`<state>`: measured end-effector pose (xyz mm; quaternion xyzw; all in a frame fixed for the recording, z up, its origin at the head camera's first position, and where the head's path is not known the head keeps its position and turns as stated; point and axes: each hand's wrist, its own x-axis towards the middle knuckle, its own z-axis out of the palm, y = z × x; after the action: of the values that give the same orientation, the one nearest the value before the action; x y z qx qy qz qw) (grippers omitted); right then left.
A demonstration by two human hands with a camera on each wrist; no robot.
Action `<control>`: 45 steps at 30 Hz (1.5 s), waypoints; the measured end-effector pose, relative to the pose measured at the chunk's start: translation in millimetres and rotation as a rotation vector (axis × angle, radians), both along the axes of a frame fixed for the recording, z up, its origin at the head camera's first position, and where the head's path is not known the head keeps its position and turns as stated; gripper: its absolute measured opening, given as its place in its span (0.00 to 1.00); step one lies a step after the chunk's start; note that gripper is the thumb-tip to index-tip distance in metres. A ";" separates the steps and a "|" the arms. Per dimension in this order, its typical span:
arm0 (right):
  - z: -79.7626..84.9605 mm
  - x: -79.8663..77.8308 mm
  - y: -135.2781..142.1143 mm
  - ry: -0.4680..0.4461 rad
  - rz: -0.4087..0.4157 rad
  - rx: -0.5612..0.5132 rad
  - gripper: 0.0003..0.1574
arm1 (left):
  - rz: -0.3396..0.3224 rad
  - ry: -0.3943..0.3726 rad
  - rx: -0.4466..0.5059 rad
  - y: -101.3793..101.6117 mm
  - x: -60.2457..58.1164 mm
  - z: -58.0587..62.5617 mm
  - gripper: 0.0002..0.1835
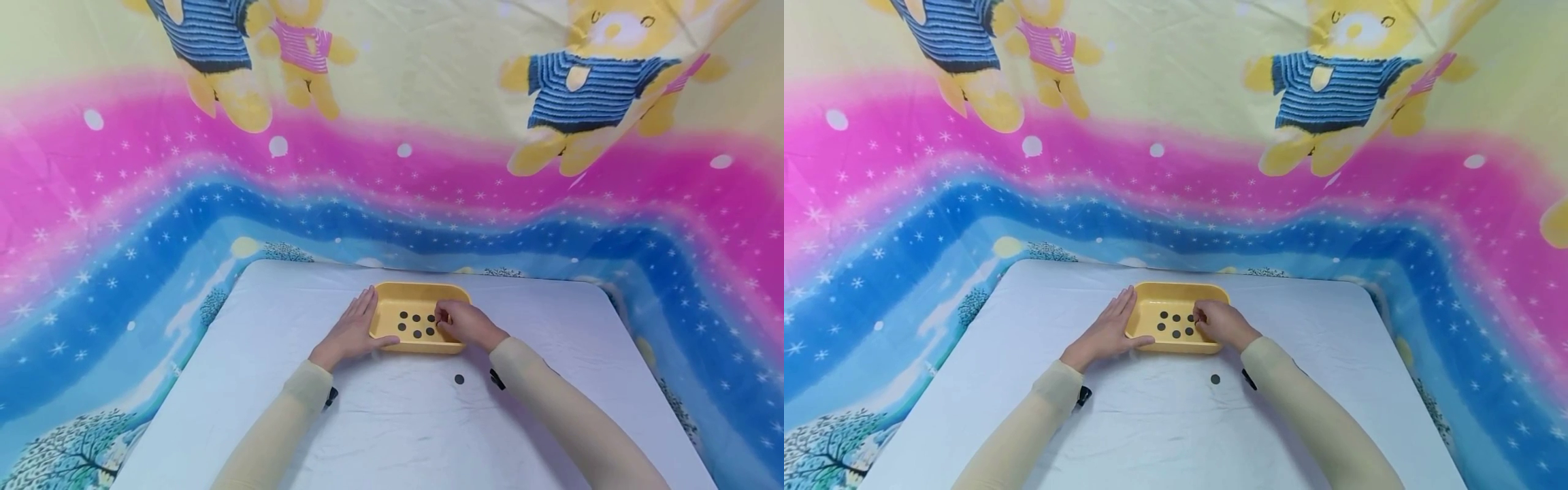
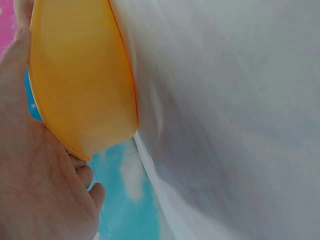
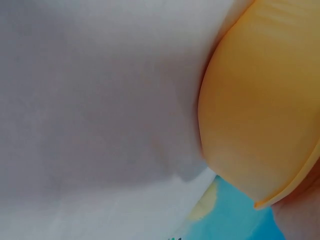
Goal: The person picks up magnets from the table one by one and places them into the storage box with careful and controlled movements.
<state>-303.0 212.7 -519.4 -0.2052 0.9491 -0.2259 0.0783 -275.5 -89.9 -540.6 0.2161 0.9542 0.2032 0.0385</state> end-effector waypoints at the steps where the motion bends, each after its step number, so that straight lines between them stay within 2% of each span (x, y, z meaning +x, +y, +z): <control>1: -0.1 -0.4 -0.5 -0.001 -0.001 0.011 0.11 | 0.001 -0.002 0.000 0.1 -0.1 -0.1 0.70; 13: -7.0 -7.8 -1.2 0.030 0.039 0.121 0.11 | -0.007 -0.002 -0.005 0.1 -0.8 -0.2 0.69; 23: -8.6 -9.3 -3.2 0.042 0.013 0.185 0.11 | -0.011 0.017 0.002 -0.5 -0.1 0.0 0.70; 45: -1.9 -2.9 -7.6 0.069 0.001 0.223 0.09 | -0.005 0.016 -0.004 0.2 -0.2 -0.6 0.70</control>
<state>-306.0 205.1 -521.2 -0.2036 0.9703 -0.1118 0.0679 -275.7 -89.8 -541.2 0.2202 0.9543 0.1996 0.0321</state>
